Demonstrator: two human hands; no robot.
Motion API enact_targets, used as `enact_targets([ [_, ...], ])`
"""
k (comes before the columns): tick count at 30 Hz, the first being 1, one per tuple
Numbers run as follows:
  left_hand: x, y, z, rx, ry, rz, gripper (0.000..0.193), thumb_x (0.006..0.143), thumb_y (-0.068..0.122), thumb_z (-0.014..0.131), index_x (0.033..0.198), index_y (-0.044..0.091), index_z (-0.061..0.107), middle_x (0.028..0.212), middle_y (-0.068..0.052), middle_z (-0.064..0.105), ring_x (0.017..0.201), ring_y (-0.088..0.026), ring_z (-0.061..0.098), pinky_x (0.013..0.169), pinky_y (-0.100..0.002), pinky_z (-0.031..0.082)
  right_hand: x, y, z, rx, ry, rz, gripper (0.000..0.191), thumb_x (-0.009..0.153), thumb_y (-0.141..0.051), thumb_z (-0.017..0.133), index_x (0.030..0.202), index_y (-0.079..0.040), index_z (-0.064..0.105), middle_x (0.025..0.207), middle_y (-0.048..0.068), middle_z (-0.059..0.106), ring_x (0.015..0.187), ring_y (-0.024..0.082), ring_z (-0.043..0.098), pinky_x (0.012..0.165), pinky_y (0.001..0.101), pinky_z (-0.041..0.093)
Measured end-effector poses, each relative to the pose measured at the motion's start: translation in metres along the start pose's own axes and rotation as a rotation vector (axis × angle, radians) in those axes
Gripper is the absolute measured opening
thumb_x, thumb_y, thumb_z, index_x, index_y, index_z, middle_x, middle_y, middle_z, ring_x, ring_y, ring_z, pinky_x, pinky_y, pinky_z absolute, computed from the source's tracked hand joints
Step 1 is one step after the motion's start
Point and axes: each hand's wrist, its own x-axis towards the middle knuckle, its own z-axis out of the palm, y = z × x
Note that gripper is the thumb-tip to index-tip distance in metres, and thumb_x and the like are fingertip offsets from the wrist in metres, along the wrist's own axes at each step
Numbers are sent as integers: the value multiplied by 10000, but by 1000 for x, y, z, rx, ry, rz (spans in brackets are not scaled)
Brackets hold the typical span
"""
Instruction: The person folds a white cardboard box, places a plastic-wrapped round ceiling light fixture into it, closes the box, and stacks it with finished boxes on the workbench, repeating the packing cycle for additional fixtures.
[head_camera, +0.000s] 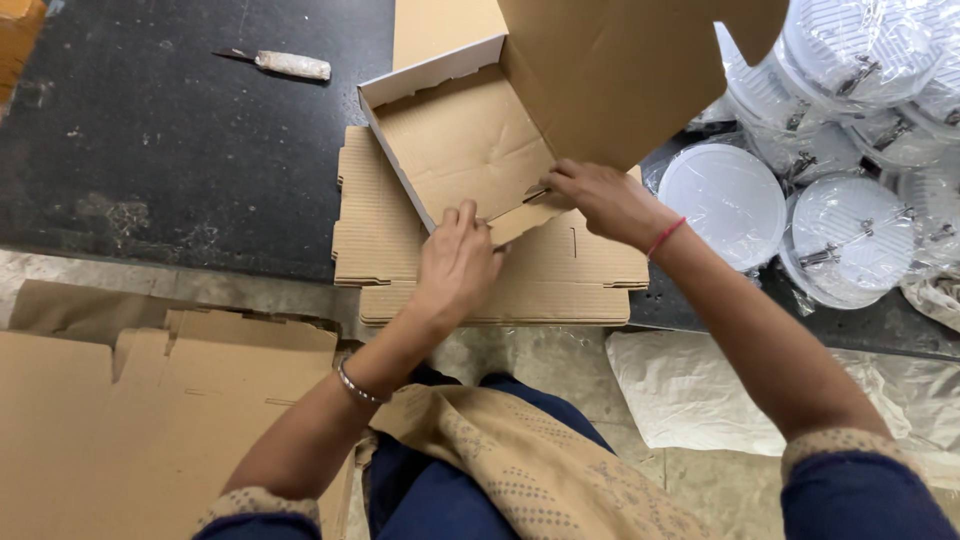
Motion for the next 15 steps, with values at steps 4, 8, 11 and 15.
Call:
enact_targets([
  [4, 31, -23, -6, -112, -213, -39, 303, 962, 295, 660, 873, 32, 781, 1123, -187, 614, 1075, -364, 611, 906, -478, 530, 21, 15, -8, -60, -126, -25, 580, 706, 163, 591, 1201, -126, 682, 1155, 74, 650, 1155, 311, 613, 917, 455, 502],
  [8, 48, -34, -19, -70, -473, 5, 345, 971, 348, 662, 886, 30, 766, 1117, -197, 648, 1044, -367, 638, 964, -482, 517, 25, 20, -8, 27, -206, 8, 550, 766, 160, 569, 1218, -132, 683, 1197, 70, 645, 1150, 306, 622, 922, 442, 517],
  [11, 32, -24, -15, -69, -310, 67, 303, 849, 315, 717, 832, 17, 767, 1152, -216, 607, 1036, -380, 618, 887, -492, 532, 11, 19, -9, 120, -213, -48, 693, 679, 193, 554, 1313, -82, 605, 1272, 122, 575, 1179, 346, 577, 911, 446, 510],
  [15, 12, -13, -2, -106, -174, 25, 198, 871, 199, 693, 878, 10, 750, 1166, -197, 594, 1065, -385, 609, 853, -506, 551, 0, 20, -17, 177, -277, -87, 905, 589, 230, 525, 1428, -109, 525, 1393, 126, 485, 1195, 353, 545, 919, 435, 511],
])
